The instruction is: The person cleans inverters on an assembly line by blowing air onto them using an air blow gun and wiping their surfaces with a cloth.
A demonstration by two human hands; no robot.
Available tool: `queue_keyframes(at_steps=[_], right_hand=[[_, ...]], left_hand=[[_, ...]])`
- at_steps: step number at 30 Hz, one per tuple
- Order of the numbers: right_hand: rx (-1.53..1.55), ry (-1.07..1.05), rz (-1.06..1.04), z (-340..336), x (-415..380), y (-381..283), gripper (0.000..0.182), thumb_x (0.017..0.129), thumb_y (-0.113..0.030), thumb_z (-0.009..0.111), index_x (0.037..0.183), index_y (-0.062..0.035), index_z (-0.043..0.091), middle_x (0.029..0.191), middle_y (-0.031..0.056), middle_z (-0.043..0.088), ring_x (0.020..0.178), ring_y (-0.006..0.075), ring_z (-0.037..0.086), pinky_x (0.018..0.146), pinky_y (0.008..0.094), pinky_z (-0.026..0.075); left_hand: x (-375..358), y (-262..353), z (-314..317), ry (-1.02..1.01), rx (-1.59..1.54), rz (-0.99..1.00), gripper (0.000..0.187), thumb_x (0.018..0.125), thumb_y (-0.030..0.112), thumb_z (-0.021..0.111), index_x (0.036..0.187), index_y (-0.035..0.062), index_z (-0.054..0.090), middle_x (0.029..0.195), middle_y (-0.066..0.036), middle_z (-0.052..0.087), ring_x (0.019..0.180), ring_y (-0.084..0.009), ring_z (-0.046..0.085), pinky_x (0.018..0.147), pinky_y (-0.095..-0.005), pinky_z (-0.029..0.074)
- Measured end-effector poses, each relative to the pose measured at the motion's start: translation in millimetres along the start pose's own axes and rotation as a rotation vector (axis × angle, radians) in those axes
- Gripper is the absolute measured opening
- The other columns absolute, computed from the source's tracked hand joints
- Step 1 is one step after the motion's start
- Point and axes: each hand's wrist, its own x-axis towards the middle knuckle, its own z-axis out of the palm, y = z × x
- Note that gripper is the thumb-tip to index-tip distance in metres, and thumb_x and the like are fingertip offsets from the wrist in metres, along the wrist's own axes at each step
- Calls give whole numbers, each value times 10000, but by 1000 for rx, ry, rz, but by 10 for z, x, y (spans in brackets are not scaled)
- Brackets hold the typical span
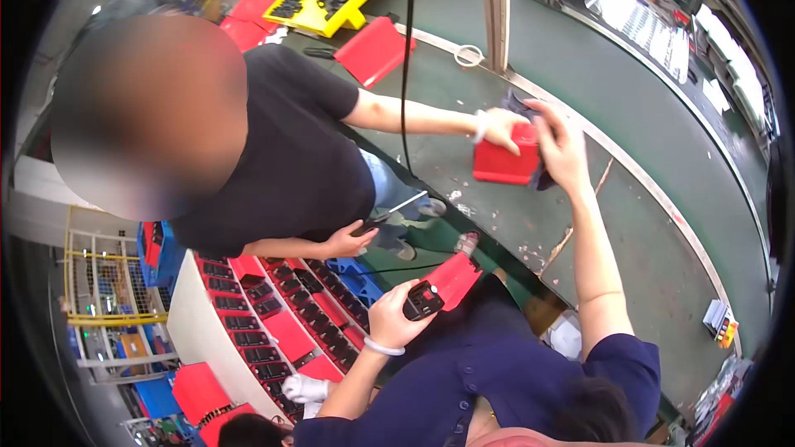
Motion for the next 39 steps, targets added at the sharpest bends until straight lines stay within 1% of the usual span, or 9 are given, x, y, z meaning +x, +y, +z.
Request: queue_keyframes(at_steps=[2,4,9,12,16,20,23,31,39], right_hand=[[-85,-261,-14,147,257,-679,247,934,-117,571,1160,-83,664,889,169,687,827,323,690,759,387,530],[-101,-204,-241,432,394,-837,212,938,-109,560,1098,-42,683,898,141,713,739,276,653,740,359,515],[-18,-320,-400,1069,727,-1282,509,939,-149,560,1444,-140,498,956,211,699,879,378,680,803,448,519],[-9,-343,-286,1074,542,-1387,442,928,-193,588,1357,-95,549,930,197,699,877,363,689,797,447,525],[121,-466,-167,751,-130,-767,373,942,-270,644,1273,-101,621,764,46,625,704,167,588,701,347,496],[515,-560,590,640,-1064,275,308,955,-219,623,1219,-62,647,704,-28,540,673,67,523,618,249,417],[575,-473,803,622,-1543,560,273,986,-188,589,1215,-50,642,681,-46,506,683,55,523,645,231,421],[684,-532,919,1284,-1589,342,318,1000,-261,623,1228,-39,620,648,-37,487,792,139,698,710,239,490],[493,-775,824,2137,-1260,147,222,948,-130,645,1142,-22,651,806,5,637,625,63,577,576,226,485]], left_hand=[[-98,7,-7,19,5,2,569,647,284,886,1128,66,673,1023,-115,729,919,-289,722,808,-368,576],[-168,35,-63,13,24,30,540,689,324,862,1130,76,674,1030,-111,730,921,-294,719,788,-379,576],[-334,23,-68,38,25,4,566,652,294,884,1124,65,672,990,-113,733,890,-286,727,781,-366,578],[-368,-9,-65,48,-13,8,566,645,280,891,1115,54,671,959,-121,731,867,-292,729,772,-363,577],[-375,-85,-93,22,-37,-6,588,639,299,883,1128,57,662,984,-136,726,874,-322,719,782,-386,573],[-350,-208,-131,31,-58,-23,598,627,281,894,1127,49,661,1002,-139,725,896,-327,715,794,-390,572],[-321,-276,-177,32,-43,-26,570,630,222,900,1114,32,669,989,-133,724,885,-301,725,806,-369,575],[-403,-657,-256,21,-40,-105,594,623,247,890,1138,61,661,1009,-136,723,924,-318,714,819,-382,571],[-473,-893,-304,68,-47,-206,578,637,262,879,1130,58,657,997,-133,726,903,-316,717,794,-383,574]])
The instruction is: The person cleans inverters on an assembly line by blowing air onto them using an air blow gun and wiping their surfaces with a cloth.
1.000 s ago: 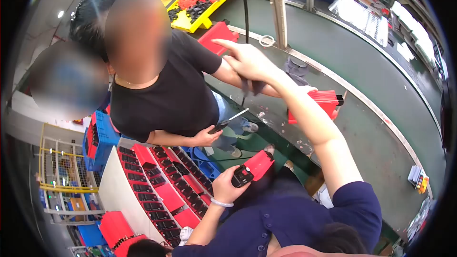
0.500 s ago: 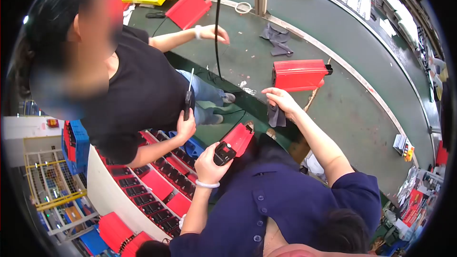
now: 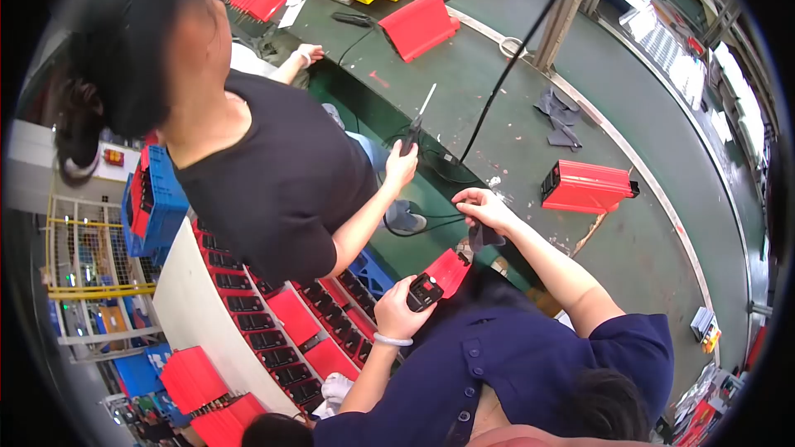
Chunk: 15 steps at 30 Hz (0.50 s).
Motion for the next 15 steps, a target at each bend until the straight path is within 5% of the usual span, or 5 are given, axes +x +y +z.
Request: queue_keyframes(at_steps=[7,9,10,11,15], right_hand=[[-249,29,-82,-27,74,-120,239,938,-204,640,1112,-44,670,825,31,670,635,86,605,575,259,500],[-416,71,-98,-167,-109,-105,266,902,-240,673,1083,-46,679,842,57,697,659,147,649,628,328,539],[-641,197,-289,-284,-203,23,283,880,-263,694,1071,-55,686,854,87,706,736,191,673,704,355,543],[-660,248,-118,-333,-472,-237,306,848,-266,723,1081,-70,688,885,95,704,857,238,679,774,370,539],[-1097,723,-388,-1208,-1230,-447,459,787,-275,772,1194,-105,647,1016,107,683,990,295,665,830,422,542]], left_hand=[[145,-110,3,37,-15,-3,580,639,294,879,1119,40,676,1022,-164,718,925,-347,704,812,-406,563],[237,-79,-25,-1,-47,-34,585,627,255,891,1127,40,674,1029,-162,717,925,-347,705,819,-409,562],[278,-99,-8,-11,-45,-15,586,625,238,893,1131,40,672,1028,-160,717,924,-349,705,820,-410,562],[306,-119,-9,-11,-36,-5,588,623,222,895,1134,39,671,1027,-158,717,923,-351,704,821,-412,561],[425,-139,-22,-58,-49,59,587,635,209,889,1145,28,660,1026,-167,710,920,-370,692,825,-430,551]])
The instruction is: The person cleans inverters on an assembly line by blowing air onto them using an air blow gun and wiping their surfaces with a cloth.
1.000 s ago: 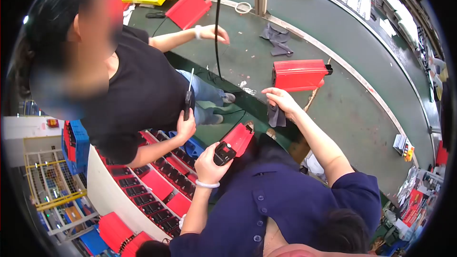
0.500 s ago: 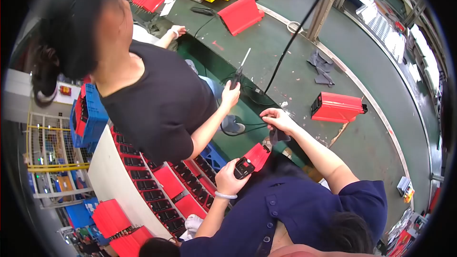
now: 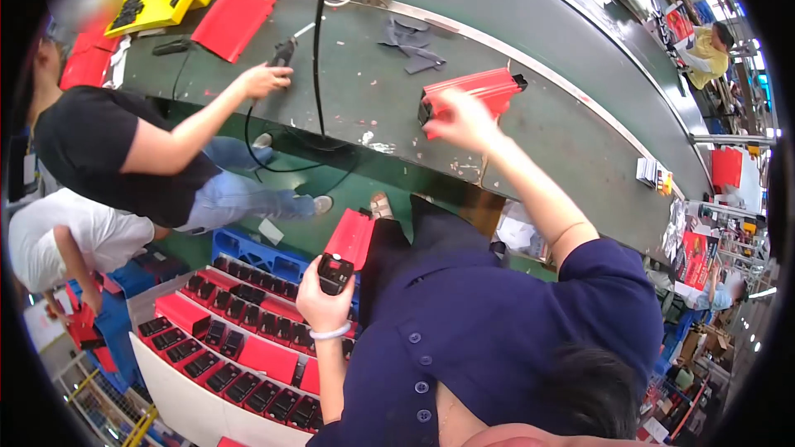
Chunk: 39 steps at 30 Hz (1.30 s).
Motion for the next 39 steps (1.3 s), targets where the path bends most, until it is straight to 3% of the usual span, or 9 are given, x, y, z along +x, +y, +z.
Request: queue_keyframes(at_steps=[2,8,16,20,25,28,31,36,39], right_hand=[[-180,92,-9,-532,73,192,595,733,-298,796,1254,-96,591,1052,142,671,1012,314,662,840,426,547],[-519,-496,-175,-355,513,886,675,645,-310,836,1208,-52,568,1022,191,660,960,360,679,811,449,554],[-619,-690,-344,-217,1181,310,560,659,-294,822,1096,-49,572,945,192,676,913,369,687,796,484,551],[-576,-596,-431,50,1922,-240,547,652,-281,835,1101,-73,600,975,189,719,946,355,702,813,459,559],[-705,-622,-447,621,2802,-667,719,654,-424,829,1244,-110,564,1024,168,726,989,328,700,846,436,558],[-743,-672,-542,979,3198,-581,741,654,-301,873,1287,-98,545,1095,183,708,1064,371,668,874,439,544],[-635,-788,-525,1023,3330,-532,770,625,-242,905,1284,-71,546,1104,189,705,1073,380,663,877,445,538],[-643,-567,-606,940,3201,-514,686,601,-227,885,1224,-116,621,987,145,730,984,333,701,834,433,554],[-614,-441,-654,926,2965,-313,723,680,-296,856,1327,-141,573,1122,132,685,1028,327,679,850,433,551]], left_hand=[[48,61,1,-7,39,40,592,643,223,886,1152,28,656,1026,-173,708,924,-379,687,826,-437,547],[31,344,173,43,16,-1,586,637,214,886,1146,30,663,999,-146,723,901,-343,709,816,-411,564],[-254,733,263,244,-121,-230,630,618,218,913,1157,17,654,1019,-167,720,918,-313,723,841,-371,567],[-369,855,216,343,-114,-237,629,635,208,916,1167,6,649,1012,-109,720,919,-218,713,859,-334,552],[-449,937,183,473,-119,-238,594,634,188,904,1152,27,663,1023,-118,719,921,-245,720,847,-333,555],[-481,959,208,510,-101,-279,603,621,152,910,1153,12,662,1033,-119,723,930,-235,719,858,-335,555],[-526,920,266,545,-177,-325,595,610,125,903,1152,43,671,1042,-122,730,926,-279,727,833,-351,571],[-509,909,310,527,-135,-362,578,617,119,897,1142,35,669,1027,-124,730,905,-280,728,820,-354,574],[-474,835,345,510,-129,-388,570,618,126,895,1135,38,671,1012,-124,731,895,-285,728,810,-359,574]])
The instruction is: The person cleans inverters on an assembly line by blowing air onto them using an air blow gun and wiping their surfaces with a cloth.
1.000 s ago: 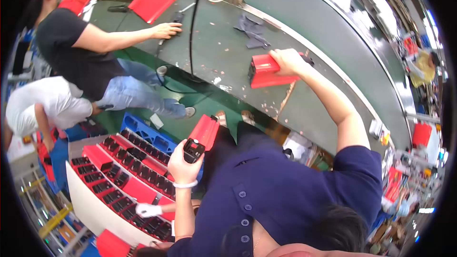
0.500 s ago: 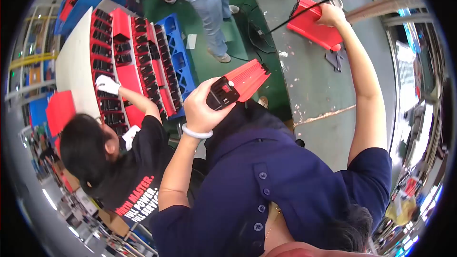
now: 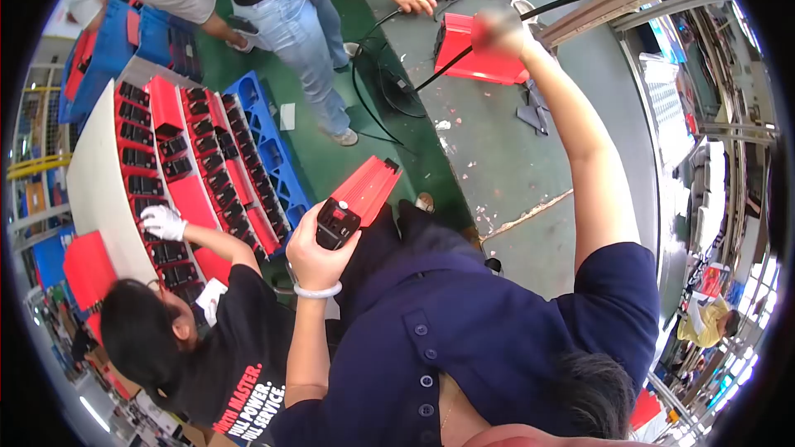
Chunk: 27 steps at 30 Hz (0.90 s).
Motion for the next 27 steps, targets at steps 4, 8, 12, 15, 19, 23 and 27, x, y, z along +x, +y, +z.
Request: queue_keyframes(at_steps=[4,8,12,15,19,23,27], right_hand=[[47,193,109,52,-303,-48,721,751,-283,823,1392,-141,526,1265,130,605,1060,348,653,896,450,535],[216,661,277,-21,-872,-422,254,831,-169,734,1052,-80,645,1068,130,611,946,323,653,779,404,549],[687,554,302,-86,-1199,-866,81,894,-117,639,937,-54,666,834,128,679,804,290,695,731,381,544],[1369,-288,152,-51,-1171,-1539,242,977,-230,567,1058,-48,703,837,72,732,683,129,648,670,298,515],[2203,104,621,540,111,-2202,250,1015,-199,466,1103,-26,624,788,52,667,484,90,410,450,253,313],[1471,613,1320,955,1698,-1823,525,912,-393,658,1162,63,595,1090,268,673,1036,402,656,942,465,500],[1038,483,1603,1009,2197,-1231,805,775,-511,805,1233,53,459,1236,227,575,1069,353,668,878,449,579]], left_hand=[[53,-50,24,-61,39,-24,568,614,138,888,1132,49,674,994,-126,731,888,-303,726,799,-366,573],[65,-167,9,-64,57,-33,593,598,172,900,1132,46,674,990,-137,730,887,-313,724,797,-375,571],[87,-187,-30,-59,80,-77,596,603,171,904,1136,40,672,993,-152,728,894,-312,727,812,-378,569],[78,-270,-27,-45,77,-65,605,594,166,910,1136,36,673,985,-152,727,888,-318,724,814,-380,567],[120,-331,-36,-65,72,-82,600,594,177,913,1126,36,675,970,-154,726,866,-327,723,798,-395,569],[113,-468,-47,-108,103,-95,633,596,215,919,1148,29,671,1003,-162,722,898,-345,715,816,-407,564],[36,-653,5,-67,39,-148,628,608,197,921,1161,37,671,1022,-152,720,913,-336,711,819,-400,562]])
